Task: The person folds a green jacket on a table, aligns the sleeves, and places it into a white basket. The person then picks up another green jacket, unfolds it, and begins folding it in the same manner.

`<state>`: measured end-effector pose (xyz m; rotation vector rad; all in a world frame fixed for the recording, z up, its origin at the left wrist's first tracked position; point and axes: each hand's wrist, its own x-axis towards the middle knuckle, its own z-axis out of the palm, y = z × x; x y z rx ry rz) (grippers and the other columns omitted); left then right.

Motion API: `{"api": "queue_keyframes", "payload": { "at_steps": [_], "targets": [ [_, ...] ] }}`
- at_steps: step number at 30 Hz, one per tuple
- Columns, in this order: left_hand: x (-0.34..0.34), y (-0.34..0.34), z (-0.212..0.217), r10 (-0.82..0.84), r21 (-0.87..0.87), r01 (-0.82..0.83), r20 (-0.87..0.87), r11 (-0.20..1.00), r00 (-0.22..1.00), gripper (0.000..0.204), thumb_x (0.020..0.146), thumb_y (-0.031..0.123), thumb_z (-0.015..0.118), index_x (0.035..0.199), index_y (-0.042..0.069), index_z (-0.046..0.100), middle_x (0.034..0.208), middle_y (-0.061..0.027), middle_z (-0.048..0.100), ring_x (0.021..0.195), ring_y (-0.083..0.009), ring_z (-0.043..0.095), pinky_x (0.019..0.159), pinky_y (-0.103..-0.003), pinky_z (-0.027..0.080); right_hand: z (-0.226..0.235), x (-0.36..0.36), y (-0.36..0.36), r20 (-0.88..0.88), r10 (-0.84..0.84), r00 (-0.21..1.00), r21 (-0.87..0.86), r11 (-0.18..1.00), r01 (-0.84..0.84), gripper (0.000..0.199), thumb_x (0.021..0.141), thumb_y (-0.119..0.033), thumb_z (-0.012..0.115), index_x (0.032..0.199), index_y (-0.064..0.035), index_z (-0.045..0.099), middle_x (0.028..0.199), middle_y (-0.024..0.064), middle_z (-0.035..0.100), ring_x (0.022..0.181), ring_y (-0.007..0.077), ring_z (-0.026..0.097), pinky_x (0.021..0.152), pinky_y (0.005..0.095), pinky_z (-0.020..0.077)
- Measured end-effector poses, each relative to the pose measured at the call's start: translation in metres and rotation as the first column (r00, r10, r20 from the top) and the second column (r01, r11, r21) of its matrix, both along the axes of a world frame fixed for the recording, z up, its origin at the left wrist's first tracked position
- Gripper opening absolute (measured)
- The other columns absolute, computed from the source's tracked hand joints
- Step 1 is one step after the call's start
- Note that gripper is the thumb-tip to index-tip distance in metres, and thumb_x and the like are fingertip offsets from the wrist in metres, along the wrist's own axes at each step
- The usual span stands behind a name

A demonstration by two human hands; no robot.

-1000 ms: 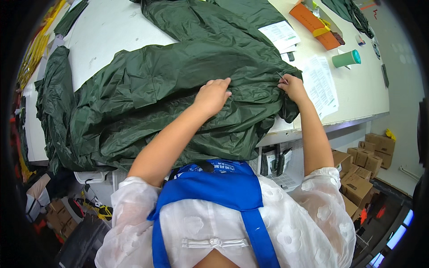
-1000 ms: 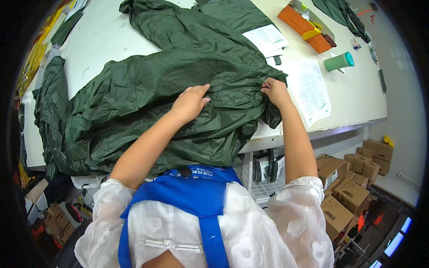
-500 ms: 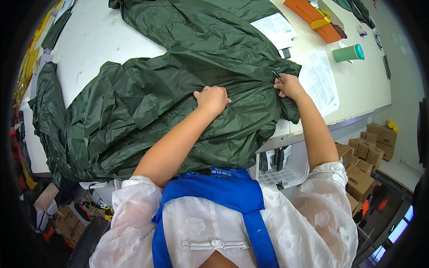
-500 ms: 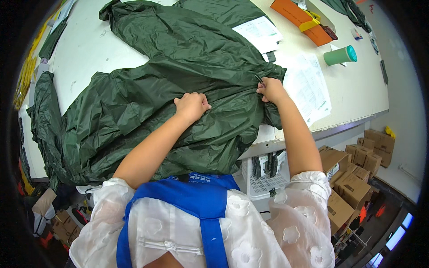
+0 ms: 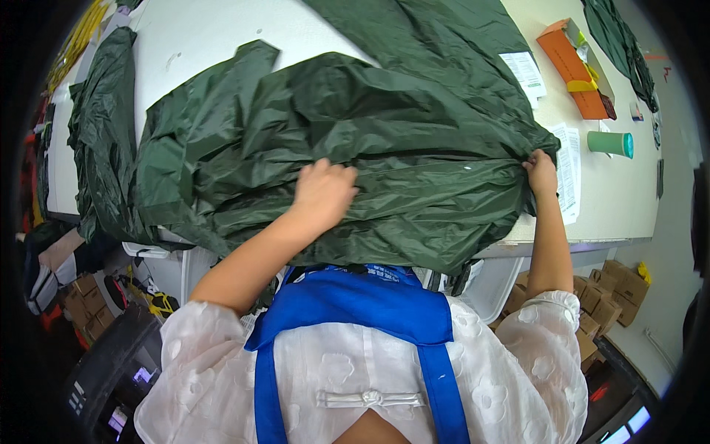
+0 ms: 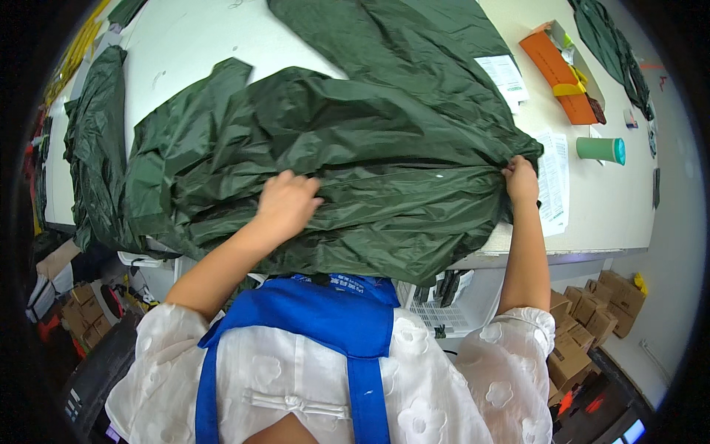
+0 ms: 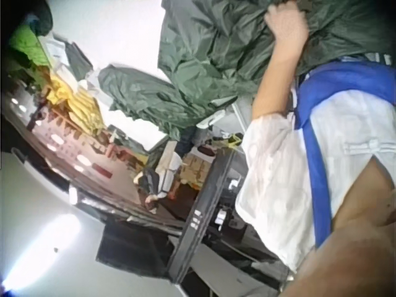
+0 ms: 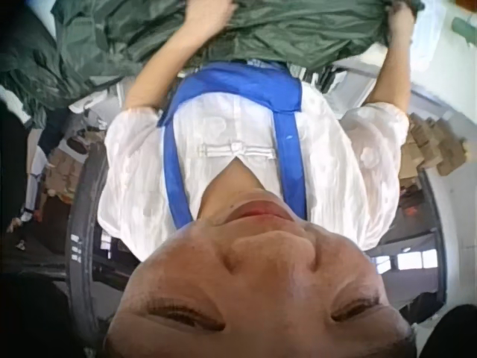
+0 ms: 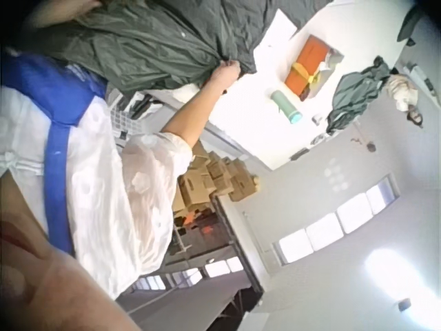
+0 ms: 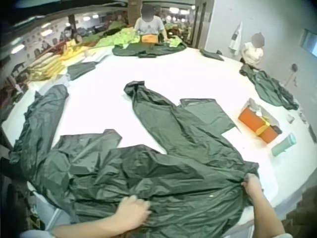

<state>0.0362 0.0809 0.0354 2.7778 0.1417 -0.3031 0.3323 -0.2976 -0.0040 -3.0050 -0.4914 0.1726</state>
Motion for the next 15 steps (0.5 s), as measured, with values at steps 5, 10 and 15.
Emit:
{"api": "queue_keyframes", "payload": {
  "at_steps": [5, 10, 15],
  "targets": [
    [-0.065, 0.064, -0.005, 0.147, 0.087, -0.16, 0.139, 0.983, 0.979, 0.01, 0.075, 0.016, 0.065, 0.084, 0.011, 0.064, 0.085, -0.0017, 0.062, 0.09, -0.0247, 0.055, 0.073, -0.04, 0.042, 0.029, -0.086, 0.109, 0.007, 0.05, 0.999, 0.447, 0.893, -0.048, 0.016, 0.082, -0.02, 0.065, 0.09, -0.0067, 0.06, 0.085, 0.011, 0.063, 0.079, 0.0301, 0.062, 0.068, 0.0378, 0.0492],
    [-0.074, 0.091, -0.009, 0.249, 0.165, -0.263, 0.105, 0.95, 0.963, 0.007, 0.079, 0.018, 0.062, 0.079, 0.012, 0.065, 0.075, -0.0044, 0.064, 0.079, -0.0251, 0.059, 0.069, -0.043, 0.037, 0.017, -0.177, 0.227, -0.201, 0.551, 0.81, 0.521, 0.76, -0.387, 0.016, 0.076, -0.015, 0.067, 0.09, -0.0079, 0.065, 0.087, 0.0105, 0.064, 0.08, 0.0281, 0.062, 0.071, 0.0368, 0.0501],
    [-0.084, 0.123, -0.019, 0.369, 0.034, -0.369, -0.012, 0.929, 0.929, 0.014, 0.079, 0.027, 0.063, 0.085, 0.015, 0.068, 0.076, -0.0086, 0.067, 0.079, -0.0285, 0.063, 0.078, -0.046, 0.038, -0.006, -0.17, 0.251, -0.497, 0.466, 0.732, 0.428, 0.865, -0.261, 0.017, 0.072, -0.015, 0.072, 0.086, -0.0059, 0.066, 0.084, 0.0125, 0.064, 0.08, 0.0283, 0.062, 0.069, 0.0367, 0.0484]
  ]
}}
